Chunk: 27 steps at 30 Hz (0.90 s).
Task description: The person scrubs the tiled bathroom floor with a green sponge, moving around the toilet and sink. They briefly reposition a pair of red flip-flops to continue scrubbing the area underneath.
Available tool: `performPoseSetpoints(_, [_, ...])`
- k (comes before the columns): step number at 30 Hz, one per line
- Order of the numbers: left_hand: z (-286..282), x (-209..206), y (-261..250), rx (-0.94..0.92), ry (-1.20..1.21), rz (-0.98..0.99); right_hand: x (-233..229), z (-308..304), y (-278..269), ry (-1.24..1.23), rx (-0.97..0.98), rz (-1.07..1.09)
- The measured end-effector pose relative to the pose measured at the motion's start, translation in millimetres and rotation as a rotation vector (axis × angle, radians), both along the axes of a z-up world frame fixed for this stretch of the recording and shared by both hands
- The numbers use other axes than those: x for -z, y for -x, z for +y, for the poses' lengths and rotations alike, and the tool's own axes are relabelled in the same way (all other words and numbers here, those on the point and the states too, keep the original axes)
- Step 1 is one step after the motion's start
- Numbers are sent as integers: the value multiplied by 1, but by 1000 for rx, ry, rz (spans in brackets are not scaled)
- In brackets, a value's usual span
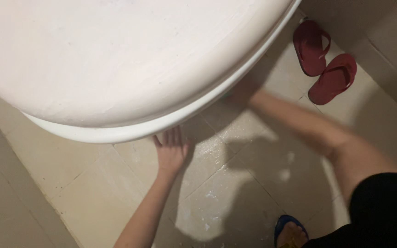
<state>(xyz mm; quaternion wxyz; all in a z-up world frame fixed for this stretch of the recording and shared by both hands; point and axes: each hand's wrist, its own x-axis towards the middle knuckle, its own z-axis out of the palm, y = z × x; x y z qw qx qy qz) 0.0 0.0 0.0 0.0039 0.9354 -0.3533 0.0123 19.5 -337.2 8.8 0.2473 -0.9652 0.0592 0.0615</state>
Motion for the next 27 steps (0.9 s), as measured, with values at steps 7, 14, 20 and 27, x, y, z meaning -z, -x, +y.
performPoseSetpoints(7, [9,2,-18,19,44,-72,0,86,-8,-60,-288,12])
performPoseSetpoints(14, [31,-14,-10,-81,16,8,-38,0,-23,144,-54,137])
performPoseSetpoints(20, [21,-21,-20,-71,-6,84,-3,112,17,14,-330,251])
performPoseSetpoints(27, [30,-57,-41,-153,186,-18,-30,124,26,-109,-391,236])
